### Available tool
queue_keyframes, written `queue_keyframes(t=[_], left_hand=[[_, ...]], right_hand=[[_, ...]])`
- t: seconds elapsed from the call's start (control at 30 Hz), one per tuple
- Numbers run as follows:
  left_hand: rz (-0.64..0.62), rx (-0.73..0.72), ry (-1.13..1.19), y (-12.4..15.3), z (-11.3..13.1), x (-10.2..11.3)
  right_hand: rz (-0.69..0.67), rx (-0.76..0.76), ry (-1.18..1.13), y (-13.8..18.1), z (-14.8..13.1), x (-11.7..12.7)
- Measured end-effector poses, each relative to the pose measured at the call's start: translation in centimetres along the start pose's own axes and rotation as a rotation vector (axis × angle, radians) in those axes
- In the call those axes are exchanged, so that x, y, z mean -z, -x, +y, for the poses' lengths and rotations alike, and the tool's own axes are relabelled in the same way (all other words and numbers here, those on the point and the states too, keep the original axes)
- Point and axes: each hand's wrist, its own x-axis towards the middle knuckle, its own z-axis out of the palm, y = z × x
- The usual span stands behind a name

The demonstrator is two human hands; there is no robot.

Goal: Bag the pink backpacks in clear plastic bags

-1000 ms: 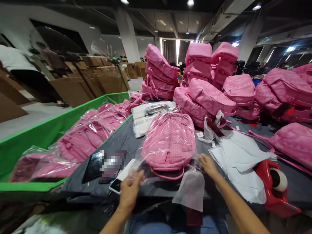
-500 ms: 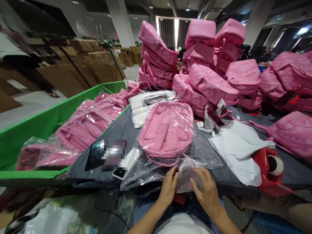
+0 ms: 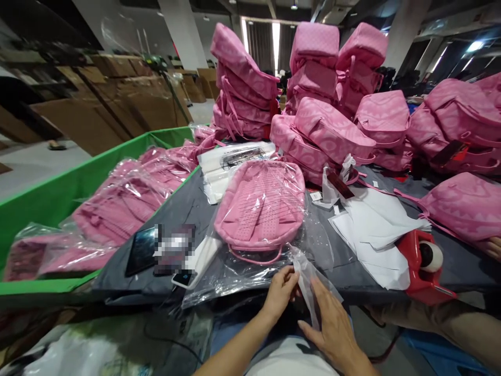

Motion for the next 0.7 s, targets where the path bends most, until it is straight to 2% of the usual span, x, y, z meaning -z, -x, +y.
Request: queue_keyframes(t=[0.07, 0.13, 0.27, 0.3, 0.33, 0.4, 0.47, 0.53, 0.63, 0.7], left_hand=[[-0.097, -0.071, -0.043, -0.2, 0.5, -0.4], [-0.137, -0.214, -0.212, -0.2, 0.5, 0.0], [0.037, -0.759, -0.899, -0.9, 0.2, 2.1], [0.036, -0.903, -1.058, -1.4, 0.3, 2.4], [-0.017, -1.030, -1.187, -2.0, 0.5, 2.6], [-0.264, -1.211, -1.360, -3.3, 1.2, 2.4], [-0.509, -1.291, -1.426, -4.5, 1.8, 1.8], [-0.622, -1.328, -1.427, -5.2, 2.2, 1.5], [-0.588, -1.425, -1.356, -5.0, 2.3, 2.0], [-0.547, -1.489, -1.296, -4.4, 2.5, 2.9]], right_hand=[[0.048, -0.048, 0.030, -0.7, -0.3, -0.1], [0.103, -0.063, 0.066, -1.1, 0.0, -0.3], [0.167, -0.023, 0.139, -1.1, 1.1, -0.6], [0.185, -0.002, 0.168, -1.0, 1.2, -0.6], [0.203, 0.019, 0.192, -0.9, 1.2, -0.7], [0.230, 0.046, 0.217, -0.6, 1.0, -0.7], [0.229, 0.058, 0.212, 0.0, 0.7, -0.7], [0.218, 0.065, 0.190, 1.1, 0.8, -0.5], [0.197, 0.048, 0.130, 3.1, 1.8, 1.1], [0.135, 0.040, 0.053, 3.9, 2.7, 3.2]])
